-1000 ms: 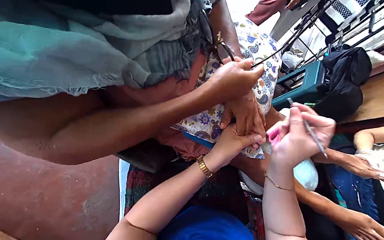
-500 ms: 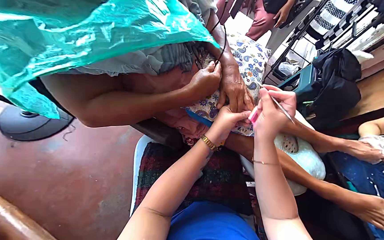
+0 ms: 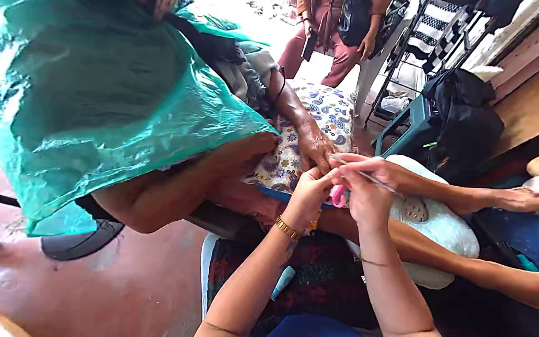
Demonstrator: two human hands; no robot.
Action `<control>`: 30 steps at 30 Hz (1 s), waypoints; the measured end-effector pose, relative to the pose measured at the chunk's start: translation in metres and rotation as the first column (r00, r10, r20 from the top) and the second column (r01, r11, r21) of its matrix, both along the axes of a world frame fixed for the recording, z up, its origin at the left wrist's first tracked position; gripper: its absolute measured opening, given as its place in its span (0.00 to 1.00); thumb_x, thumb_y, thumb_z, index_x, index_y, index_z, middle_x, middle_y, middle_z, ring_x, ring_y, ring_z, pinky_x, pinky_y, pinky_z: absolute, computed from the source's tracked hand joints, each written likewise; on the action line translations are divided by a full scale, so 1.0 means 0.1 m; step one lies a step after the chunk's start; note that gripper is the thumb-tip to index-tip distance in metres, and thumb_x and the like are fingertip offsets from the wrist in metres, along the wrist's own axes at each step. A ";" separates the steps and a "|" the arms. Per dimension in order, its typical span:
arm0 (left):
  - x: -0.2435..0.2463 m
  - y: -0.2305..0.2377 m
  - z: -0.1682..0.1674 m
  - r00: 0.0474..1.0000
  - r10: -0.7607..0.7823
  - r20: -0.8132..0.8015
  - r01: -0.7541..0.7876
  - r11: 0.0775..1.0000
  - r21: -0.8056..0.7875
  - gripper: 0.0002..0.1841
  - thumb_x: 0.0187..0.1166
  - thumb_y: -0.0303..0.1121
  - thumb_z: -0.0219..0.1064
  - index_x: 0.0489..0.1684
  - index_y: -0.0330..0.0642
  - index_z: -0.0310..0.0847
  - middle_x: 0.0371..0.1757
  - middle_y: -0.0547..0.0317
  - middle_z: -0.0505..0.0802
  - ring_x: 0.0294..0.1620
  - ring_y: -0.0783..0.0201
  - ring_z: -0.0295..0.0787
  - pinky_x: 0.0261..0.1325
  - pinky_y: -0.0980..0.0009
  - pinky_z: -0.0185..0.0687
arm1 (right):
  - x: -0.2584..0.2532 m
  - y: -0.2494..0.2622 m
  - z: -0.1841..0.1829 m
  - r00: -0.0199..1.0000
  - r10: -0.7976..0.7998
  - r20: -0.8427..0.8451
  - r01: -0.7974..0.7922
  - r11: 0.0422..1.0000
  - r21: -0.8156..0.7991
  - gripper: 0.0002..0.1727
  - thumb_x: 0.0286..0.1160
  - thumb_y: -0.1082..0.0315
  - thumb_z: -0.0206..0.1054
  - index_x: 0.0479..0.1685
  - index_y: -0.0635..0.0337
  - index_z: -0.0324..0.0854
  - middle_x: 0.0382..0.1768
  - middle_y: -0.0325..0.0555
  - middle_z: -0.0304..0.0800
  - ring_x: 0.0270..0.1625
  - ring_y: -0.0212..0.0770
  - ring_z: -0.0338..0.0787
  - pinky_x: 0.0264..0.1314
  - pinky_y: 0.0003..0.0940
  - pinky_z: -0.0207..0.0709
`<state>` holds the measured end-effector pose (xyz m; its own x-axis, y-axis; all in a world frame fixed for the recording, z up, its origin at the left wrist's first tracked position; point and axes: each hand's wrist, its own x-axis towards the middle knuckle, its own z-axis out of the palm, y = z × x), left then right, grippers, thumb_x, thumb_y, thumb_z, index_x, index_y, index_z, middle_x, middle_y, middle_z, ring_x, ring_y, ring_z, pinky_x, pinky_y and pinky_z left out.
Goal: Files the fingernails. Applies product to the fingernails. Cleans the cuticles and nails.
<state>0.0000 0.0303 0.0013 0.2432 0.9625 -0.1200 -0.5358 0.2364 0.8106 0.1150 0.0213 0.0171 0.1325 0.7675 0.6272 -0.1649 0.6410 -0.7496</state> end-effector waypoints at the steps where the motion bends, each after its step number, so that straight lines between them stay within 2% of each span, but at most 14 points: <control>1: 0.02 0.00 0.00 1.000 0.014 0.003 -0.014 1.000 -0.014 0.06 0.86 0.27 0.61 0.50 0.36 0.81 0.33 0.59 0.92 0.32 0.70 0.90 0.42 0.74 0.89 | 0.02 0.09 0.03 0.995 -0.006 0.095 0.004 1.000 0.028 0.07 0.71 0.82 0.72 0.40 0.61 0.88 0.53 0.48 0.96 0.49 0.41 0.98 0.49 0.34 0.94; 2: 0.03 -0.01 0.00 1.000 0.021 0.011 -0.020 1.000 -0.021 0.05 0.86 0.26 0.61 0.48 0.34 0.82 0.33 0.57 0.92 0.32 0.69 0.90 0.43 0.73 0.89 | 0.06 0.18 0.06 0.983 -0.075 0.169 0.066 0.996 0.060 0.05 0.72 0.81 0.71 0.40 0.63 0.87 0.53 0.47 0.95 0.47 0.38 0.97 0.47 0.32 0.94; 4: 0.03 -0.01 -0.03 1.000 0.016 0.024 -0.016 1.000 -0.015 0.06 0.85 0.25 0.62 0.44 0.31 0.83 0.31 0.54 0.93 0.31 0.66 0.91 0.44 0.72 0.90 | 0.17 0.27 0.15 0.967 -0.187 0.173 0.171 0.980 0.103 0.05 0.74 0.81 0.69 0.42 0.62 0.84 0.56 0.47 0.94 0.48 0.39 0.98 0.46 0.33 0.95; 5: 0.03 -0.01 -0.05 1.000 0.012 0.027 -0.012 1.000 -0.010 0.05 0.85 0.24 0.62 0.44 0.31 0.83 0.31 0.53 0.93 0.31 0.66 0.92 0.44 0.71 0.91 | 0.20 0.28 0.18 0.976 -0.180 0.119 0.169 0.981 0.096 0.07 0.73 0.82 0.70 0.41 0.60 0.83 0.55 0.48 0.94 0.47 0.41 0.98 0.44 0.35 0.96; 8: 0.04 -0.02 -0.11 1.000 0.017 -0.005 -0.017 1.000 0.011 0.05 0.83 0.23 0.64 0.49 0.31 0.82 0.34 0.52 0.94 0.32 0.66 0.94 0.42 0.71 0.93 | 0.15 0.18 0.10 1.000 0.012 0.012 -0.011 1.000 -0.004 0.11 0.67 0.84 0.74 0.38 0.57 0.85 0.50 0.48 0.95 0.45 0.42 0.98 0.42 0.35 0.95; 10: 0.03 -0.01 -0.16 1.000 0.008 -0.001 -0.008 0.999 0.039 0.05 0.81 0.21 0.65 0.47 0.30 0.84 0.34 0.51 0.95 0.32 0.65 0.94 0.42 0.71 0.93 | 0.19 0.14 -0.08 0.997 -0.042 0.064 0.044 0.999 -0.030 0.11 0.64 0.85 0.75 0.38 0.61 0.86 0.48 0.49 0.96 0.44 0.40 0.98 0.44 0.33 0.94; 13: -0.01 -0.01 -0.22 0.998 -0.031 0.047 0.028 0.998 0.061 0.07 0.76 0.15 0.65 0.47 0.28 0.83 0.35 0.48 0.95 0.34 0.63 0.94 0.45 0.69 0.93 | 0.33 0.02 -0.28 0.976 -0.183 0.120 0.191 0.980 -0.057 0.09 0.63 0.83 0.76 0.38 0.60 0.89 0.48 0.47 0.96 0.34 0.35 0.94 0.32 0.27 0.90; 14: -0.02 -0.02 -0.22 0.998 -0.038 0.058 0.035 0.997 0.063 0.09 0.74 0.14 0.65 0.49 0.28 0.83 0.36 0.48 0.95 0.34 0.63 0.95 0.45 0.69 0.93 | 0.36 -0.06 -0.32 0.975 -0.177 0.134 0.186 0.981 -0.058 0.09 0.63 0.82 0.77 0.37 0.59 0.88 0.48 0.46 0.95 0.35 0.35 0.94 0.33 0.27 0.91; 17: -0.02 -0.03 -0.23 0.997 -0.042 0.066 0.038 0.997 0.064 0.15 0.74 0.12 0.65 0.58 0.27 0.82 0.37 0.48 0.95 0.35 0.63 0.95 0.46 0.70 0.93 | 0.41 -0.24 -0.42 0.980 -0.126 0.152 0.128 0.992 0.001 0.07 0.64 0.80 0.76 0.36 0.58 0.89 0.47 0.48 0.96 0.45 0.39 0.97 0.45 0.30 0.94; 22: 0.00 -0.04 -0.25 0.996 -0.020 0.092 0.013 0.997 0.074 0.08 0.73 0.13 0.65 0.46 0.29 0.84 0.34 0.49 0.95 0.33 0.63 0.95 0.46 0.69 0.93 | 0.40 -0.31 -0.42 0.957 -0.180 0.229 0.165 0.983 0.085 0.07 0.67 0.80 0.75 0.36 0.56 0.88 0.47 0.46 0.96 0.49 0.38 0.97 0.50 0.29 0.93; 26: 0.01 -0.04 -0.26 0.997 -0.008 0.077 0.002 0.997 0.078 0.07 0.72 0.13 0.65 0.43 0.29 0.84 0.32 0.50 0.95 0.32 0.64 0.95 0.45 0.70 0.92 | 0.39 -0.29 -0.42 0.928 -0.233 0.291 0.201 0.970 0.135 0.06 0.66 0.80 0.74 0.34 0.58 0.88 0.46 0.47 0.96 0.50 0.37 0.96 0.51 0.27 0.91; 30: 0.00 -0.05 -0.25 0.998 0.005 0.056 -0.009 0.997 0.070 0.07 0.72 0.13 0.65 0.41 0.31 0.85 0.31 0.52 0.95 0.31 0.66 0.94 0.45 0.71 0.92 | 0.39 -0.32 -0.40 0.892 -0.265 0.367 0.213 0.961 0.177 0.06 0.67 0.80 0.72 0.33 0.59 0.85 0.46 0.47 0.95 0.53 0.38 0.95 0.56 0.28 0.91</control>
<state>-0.0002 0.0251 -0.0239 0.2408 0.9698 -0.0384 -0.5820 0.1760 0.7939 0.1537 -0.0111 -0.0226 0.0308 0.6526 0.7571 0.2888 0.7193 -0.6318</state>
